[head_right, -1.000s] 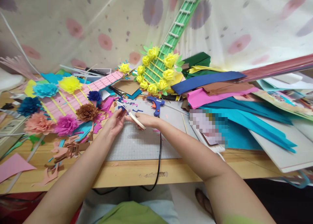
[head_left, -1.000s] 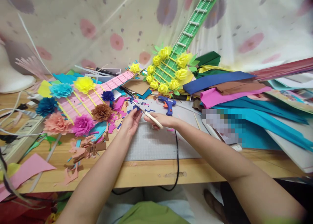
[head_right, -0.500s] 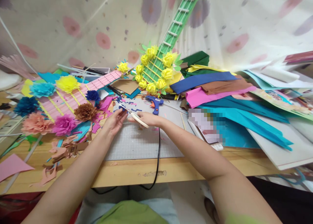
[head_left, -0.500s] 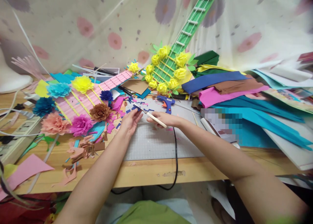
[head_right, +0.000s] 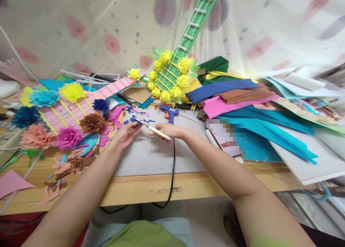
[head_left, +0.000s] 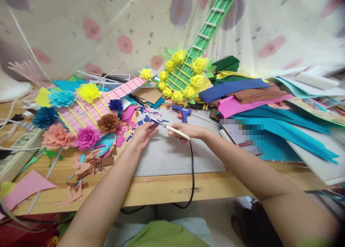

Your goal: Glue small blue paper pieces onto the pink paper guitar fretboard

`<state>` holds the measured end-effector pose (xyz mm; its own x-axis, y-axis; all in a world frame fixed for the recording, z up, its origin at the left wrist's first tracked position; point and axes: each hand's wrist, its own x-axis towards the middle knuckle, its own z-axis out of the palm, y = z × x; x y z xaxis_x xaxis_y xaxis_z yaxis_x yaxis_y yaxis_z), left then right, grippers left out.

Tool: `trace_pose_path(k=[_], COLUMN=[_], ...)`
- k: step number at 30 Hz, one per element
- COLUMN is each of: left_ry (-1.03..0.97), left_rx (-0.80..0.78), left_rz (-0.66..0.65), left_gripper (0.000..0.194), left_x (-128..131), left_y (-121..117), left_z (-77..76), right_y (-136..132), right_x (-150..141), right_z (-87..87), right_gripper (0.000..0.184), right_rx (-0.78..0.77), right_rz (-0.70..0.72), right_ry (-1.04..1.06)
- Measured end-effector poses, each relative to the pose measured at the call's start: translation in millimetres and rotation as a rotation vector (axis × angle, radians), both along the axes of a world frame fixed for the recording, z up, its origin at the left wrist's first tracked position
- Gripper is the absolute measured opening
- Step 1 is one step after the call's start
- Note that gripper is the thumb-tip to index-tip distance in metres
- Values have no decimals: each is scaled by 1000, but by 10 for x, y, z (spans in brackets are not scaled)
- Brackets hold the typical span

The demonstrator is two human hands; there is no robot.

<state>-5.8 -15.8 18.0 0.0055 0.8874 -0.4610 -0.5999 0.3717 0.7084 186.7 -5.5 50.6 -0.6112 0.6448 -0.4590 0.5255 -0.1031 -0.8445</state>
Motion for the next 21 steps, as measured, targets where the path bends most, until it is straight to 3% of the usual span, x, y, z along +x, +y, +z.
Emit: trace_pose_path(k=[12,17,21], left_ry=[116,114,131], left_rx=[-7,27,40], left_rz=[-190,-227,-232], left_gripper=[12,9,7], left_x=[-55,-59,-50], left_y=[-30,-49,-54], left_z=[61,80,85], right_y=[-42,-66,-71], right_x=[207,250,227], right_z=[-44,-34,-24], right_gripper=[58,59,59], right_rx=[-61,-111,-53], right_rz=[102,182,218], right_ry=[61,99,70])
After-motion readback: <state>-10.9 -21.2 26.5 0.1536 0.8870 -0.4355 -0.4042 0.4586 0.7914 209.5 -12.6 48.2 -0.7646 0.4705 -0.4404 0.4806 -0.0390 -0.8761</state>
